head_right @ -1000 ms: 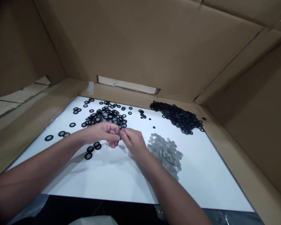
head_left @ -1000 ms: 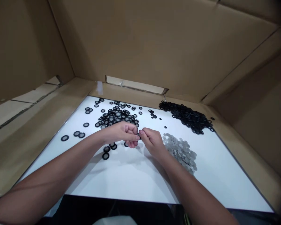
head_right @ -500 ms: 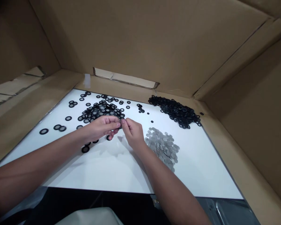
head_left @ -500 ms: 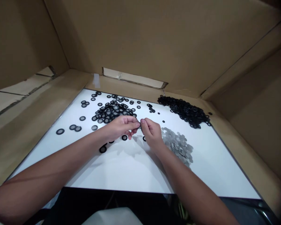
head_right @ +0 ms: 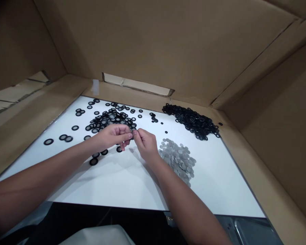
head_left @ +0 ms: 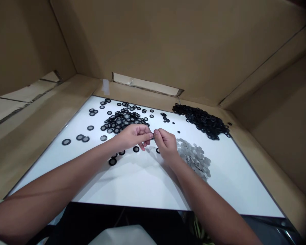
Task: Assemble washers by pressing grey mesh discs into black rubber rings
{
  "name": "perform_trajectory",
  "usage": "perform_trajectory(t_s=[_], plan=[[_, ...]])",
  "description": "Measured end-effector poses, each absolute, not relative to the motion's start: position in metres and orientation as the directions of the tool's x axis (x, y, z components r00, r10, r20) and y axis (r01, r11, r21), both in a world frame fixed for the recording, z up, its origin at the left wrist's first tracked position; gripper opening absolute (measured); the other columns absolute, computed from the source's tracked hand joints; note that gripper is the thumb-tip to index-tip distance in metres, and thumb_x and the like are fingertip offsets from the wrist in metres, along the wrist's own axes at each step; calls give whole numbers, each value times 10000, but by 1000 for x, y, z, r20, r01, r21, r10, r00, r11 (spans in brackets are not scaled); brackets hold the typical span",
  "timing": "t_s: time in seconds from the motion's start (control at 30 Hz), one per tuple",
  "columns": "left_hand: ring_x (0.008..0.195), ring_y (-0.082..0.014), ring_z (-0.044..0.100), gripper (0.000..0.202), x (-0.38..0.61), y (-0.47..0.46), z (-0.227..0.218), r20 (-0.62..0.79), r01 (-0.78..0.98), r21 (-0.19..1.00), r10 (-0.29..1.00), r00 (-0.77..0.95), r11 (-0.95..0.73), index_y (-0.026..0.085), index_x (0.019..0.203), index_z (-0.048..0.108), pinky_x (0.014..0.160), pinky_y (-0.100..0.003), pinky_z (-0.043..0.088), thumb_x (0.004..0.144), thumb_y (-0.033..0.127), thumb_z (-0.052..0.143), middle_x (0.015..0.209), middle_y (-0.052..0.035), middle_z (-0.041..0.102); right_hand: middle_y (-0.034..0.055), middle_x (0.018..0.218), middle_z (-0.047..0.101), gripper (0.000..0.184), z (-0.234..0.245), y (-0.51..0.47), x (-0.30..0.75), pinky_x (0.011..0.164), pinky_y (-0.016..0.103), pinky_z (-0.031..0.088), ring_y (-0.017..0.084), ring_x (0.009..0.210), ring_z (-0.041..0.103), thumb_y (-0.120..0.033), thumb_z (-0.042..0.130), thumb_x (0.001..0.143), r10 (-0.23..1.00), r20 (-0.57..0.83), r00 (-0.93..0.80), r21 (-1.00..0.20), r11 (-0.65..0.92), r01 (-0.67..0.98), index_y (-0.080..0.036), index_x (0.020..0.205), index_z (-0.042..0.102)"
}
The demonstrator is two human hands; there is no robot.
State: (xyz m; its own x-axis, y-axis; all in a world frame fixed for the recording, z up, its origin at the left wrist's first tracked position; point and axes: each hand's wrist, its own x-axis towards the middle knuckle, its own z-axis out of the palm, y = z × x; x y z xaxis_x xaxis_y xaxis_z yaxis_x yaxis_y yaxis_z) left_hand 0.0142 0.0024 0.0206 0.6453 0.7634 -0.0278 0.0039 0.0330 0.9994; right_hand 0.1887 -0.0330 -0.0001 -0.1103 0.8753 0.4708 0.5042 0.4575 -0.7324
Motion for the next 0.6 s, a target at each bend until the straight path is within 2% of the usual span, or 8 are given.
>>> perform_trajectory(t_s=[0.1,0.23,0.4,0.5,0.6], plan=[[551,-99,605,325,11,5,20,-30,20,1000,749,662,22,143,783,564,523,-238,567,809,437,700,658,10,622,-40,570,366,401,0,-34,188,540,257,294,105,537,340,-375,416,977,880,458,-123,-730,452,513,-202,620,357],[624,-115,628,271,4,8,21,-78,47,997,642,763,66,144,779,574,587,-268,585,835,386,683,695,-3,626,-36,562,370,406,2,-35,188,539,258,296,108,540,355,-380,416,973,877,439,-194,-711,471,522,-203,613,353],[560,-87,558,183,0,11,19,-109,57,993,651,751,101,145,782,605,535,-232,546,824,298,696,654,21,561,-33,548,431,420,2,-31,192,524,251,305,109,530,385,-447,405,977,904,280,-323,-800,406,443,-199,639,438],[512,-63,488,151,2,10,17,-98,-16,987,690,717,157,152,818,620,487,-201,506,841,290,675,625,49,484,-35,540,447,430,1,-30,192,520,249,320,107,517,398,-469,419,972,921,273,-279,-845,368,387,-201,636,432],[631,-97,566,190,5,7,16,-78,-83,976,683,726,200,155,873,618,512,-204,521,880,345,629,706,12,551,-31,547,470,430,2,-32,190,515,246,332,106,514,416,-471,431,969,929,312,-200,-857,366,362,-199,637,441]])
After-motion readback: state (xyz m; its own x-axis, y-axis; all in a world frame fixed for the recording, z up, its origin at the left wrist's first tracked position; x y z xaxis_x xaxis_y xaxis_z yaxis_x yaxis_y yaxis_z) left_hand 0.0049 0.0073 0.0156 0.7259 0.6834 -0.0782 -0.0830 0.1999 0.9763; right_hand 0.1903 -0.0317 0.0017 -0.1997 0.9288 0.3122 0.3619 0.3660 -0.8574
